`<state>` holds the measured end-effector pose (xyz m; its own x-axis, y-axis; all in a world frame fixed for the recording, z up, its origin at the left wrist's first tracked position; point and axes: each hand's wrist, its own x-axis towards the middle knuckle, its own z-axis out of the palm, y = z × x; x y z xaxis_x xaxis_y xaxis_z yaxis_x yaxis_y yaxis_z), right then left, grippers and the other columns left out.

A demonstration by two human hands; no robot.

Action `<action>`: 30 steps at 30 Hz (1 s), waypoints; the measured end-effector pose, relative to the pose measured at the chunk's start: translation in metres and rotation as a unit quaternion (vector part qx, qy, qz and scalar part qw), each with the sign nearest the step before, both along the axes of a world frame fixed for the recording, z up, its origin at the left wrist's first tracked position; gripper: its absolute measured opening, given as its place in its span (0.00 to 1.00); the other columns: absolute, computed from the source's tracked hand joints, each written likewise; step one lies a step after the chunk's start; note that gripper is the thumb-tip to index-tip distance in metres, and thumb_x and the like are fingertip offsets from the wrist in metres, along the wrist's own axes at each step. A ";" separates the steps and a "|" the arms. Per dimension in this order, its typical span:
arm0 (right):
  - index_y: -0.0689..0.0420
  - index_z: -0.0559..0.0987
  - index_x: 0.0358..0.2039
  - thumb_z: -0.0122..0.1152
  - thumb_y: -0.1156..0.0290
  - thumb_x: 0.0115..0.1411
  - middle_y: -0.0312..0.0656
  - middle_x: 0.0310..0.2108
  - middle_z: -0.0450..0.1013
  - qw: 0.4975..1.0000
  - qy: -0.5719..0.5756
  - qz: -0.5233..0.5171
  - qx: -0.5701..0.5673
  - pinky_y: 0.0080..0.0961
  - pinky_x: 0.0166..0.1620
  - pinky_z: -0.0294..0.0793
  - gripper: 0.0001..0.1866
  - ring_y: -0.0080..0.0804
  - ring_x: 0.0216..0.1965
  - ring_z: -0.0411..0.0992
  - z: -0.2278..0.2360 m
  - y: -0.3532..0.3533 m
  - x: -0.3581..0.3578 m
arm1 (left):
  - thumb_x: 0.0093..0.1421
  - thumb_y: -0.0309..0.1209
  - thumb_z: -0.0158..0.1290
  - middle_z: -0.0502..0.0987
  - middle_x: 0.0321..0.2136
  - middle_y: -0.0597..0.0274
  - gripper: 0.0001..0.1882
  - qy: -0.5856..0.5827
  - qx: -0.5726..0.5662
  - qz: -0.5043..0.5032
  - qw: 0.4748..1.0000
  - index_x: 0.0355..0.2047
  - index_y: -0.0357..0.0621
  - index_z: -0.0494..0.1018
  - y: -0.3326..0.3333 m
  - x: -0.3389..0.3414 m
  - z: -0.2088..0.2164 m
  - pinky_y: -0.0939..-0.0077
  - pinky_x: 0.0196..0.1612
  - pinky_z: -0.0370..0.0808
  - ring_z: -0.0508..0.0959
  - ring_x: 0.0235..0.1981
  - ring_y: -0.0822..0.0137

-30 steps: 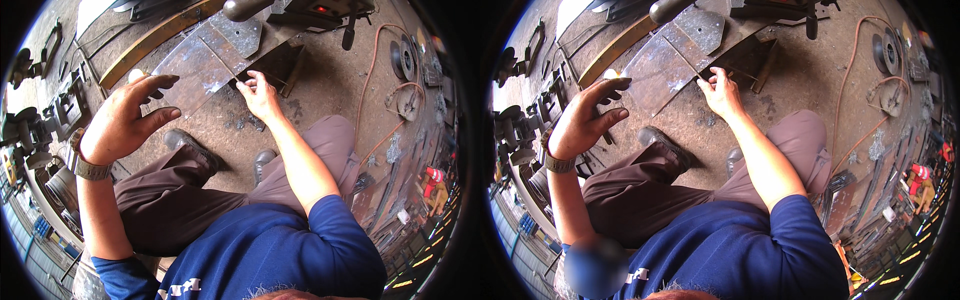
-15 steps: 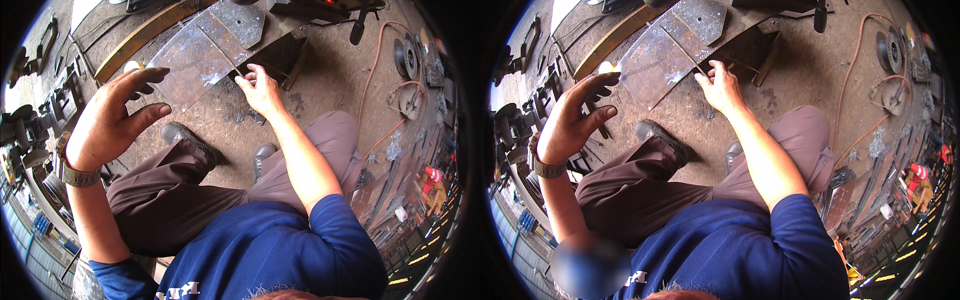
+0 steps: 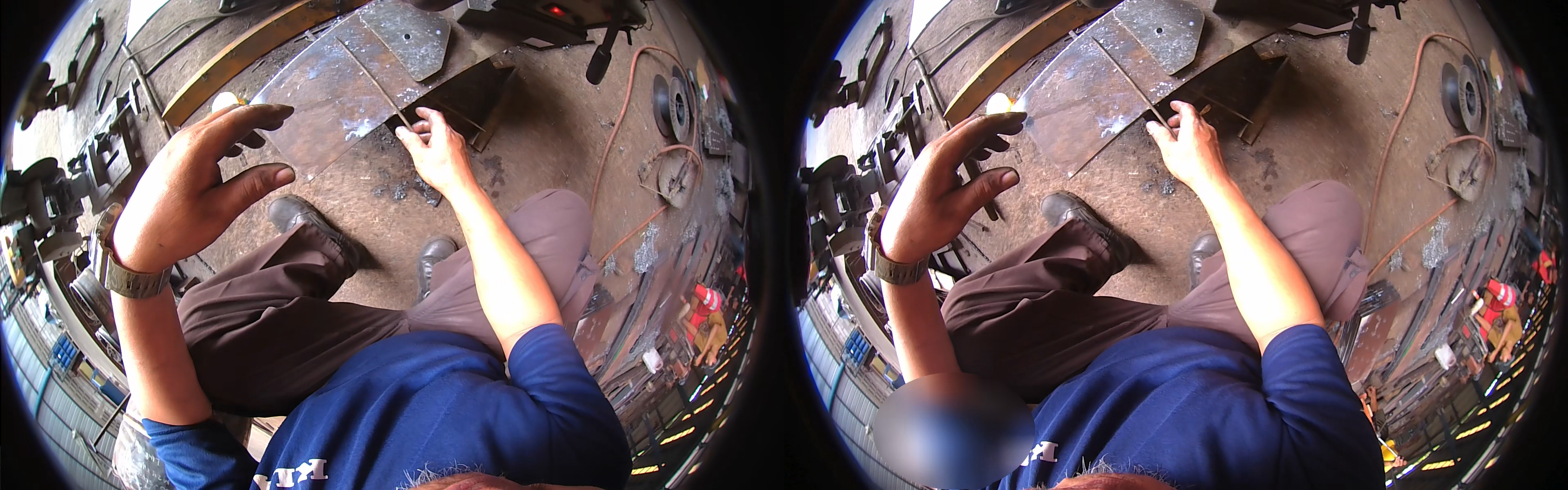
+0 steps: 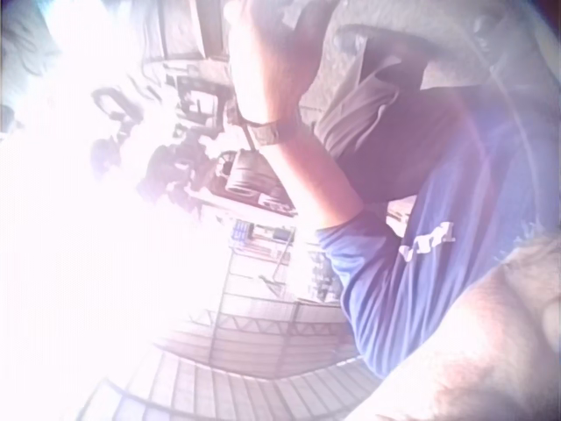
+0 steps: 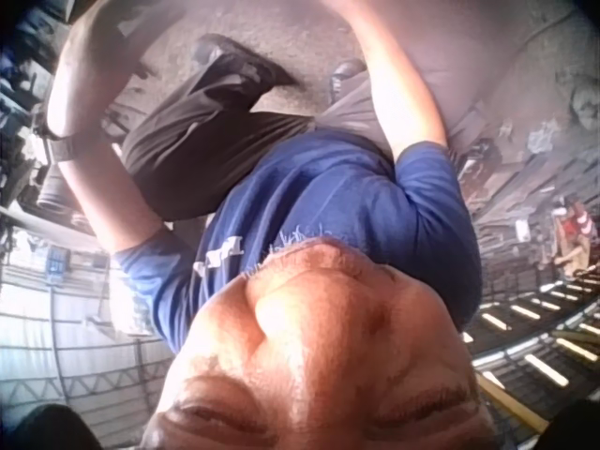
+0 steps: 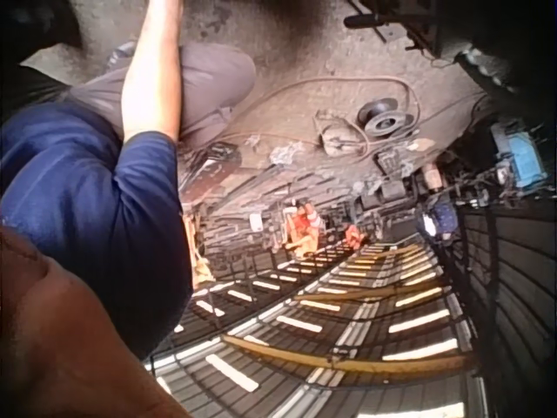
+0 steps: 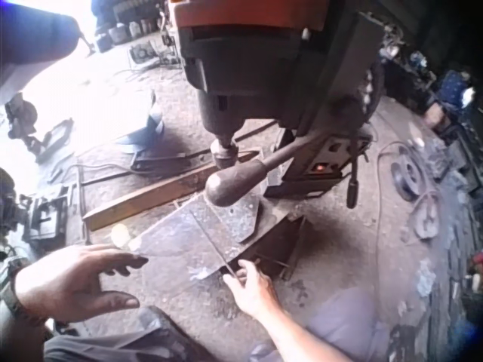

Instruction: The person sits on the floor and uses a metal rod to scrape or clean a flat metal piece. They then stand, retrieve a small metal rod from a toolbox, and return to the metal piece to continue working with the rod.

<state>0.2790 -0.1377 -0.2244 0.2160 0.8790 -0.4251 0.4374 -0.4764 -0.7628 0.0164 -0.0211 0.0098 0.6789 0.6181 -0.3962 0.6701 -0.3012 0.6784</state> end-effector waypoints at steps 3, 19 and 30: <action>0.65 0.70 0.63 0.68 0.52 0.64 0.56 0.48 0.79 1.000 -0.003 0.002 -0.005 0.38 0.50 0.80 0.36 0.44 0.45 0.82 0.001 0.000 -0.001 | 0.63 0.36 0.64 0.79 0.51 0.51 0.29 0.004 0.012 -0.006 1.000 0.62 0.38 0.72 0.000 -0.003 -0.001 0.66 0.48 0.81 0.79 0.50 0.58; 0.65 0.69 0.63 0.67 0.53 0.64 0.56 0.49 0.78 1.000 -0.001 0.010 -0.004 0.39 0.50 0.80 0.36 0.44 0.45 0.82 0.000 0.000 0.000 | 0.62 0.38 0.65 0.79 0.50 0.51 0.28 0.011 0.021 -0.002 1.000 0.60 0.41 0.74 -0.001 0.002 0.000 0.65 0.50 0.79 0.80 0.50 0.58; 0.66 0.69 0.63 0.67 0.50 0.64 0.57 0.49 0.78 1.000 -0.002 0.011 -0.013 0.39 0.52 0.79 0.38 0.46 0.47 0.81 -0.002 -0.001 0.000 | 0.61 0.38 0.66 0.80 0.46 0.50 0.27 0.005 0.027 -0.002 1.000 0.58 0.41 0.76 -0.002 0.006 -0.001 0.62 0.50 0.77 0.80 0.47 0.53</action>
<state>0.2794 -0.1383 -0.2266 0.1985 0.8723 -0.4469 0.4519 -0.4861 -0.7480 0.0221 -0.0228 0.0092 0.6778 0.6363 -0.3683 0.6750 -0.3400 0.6548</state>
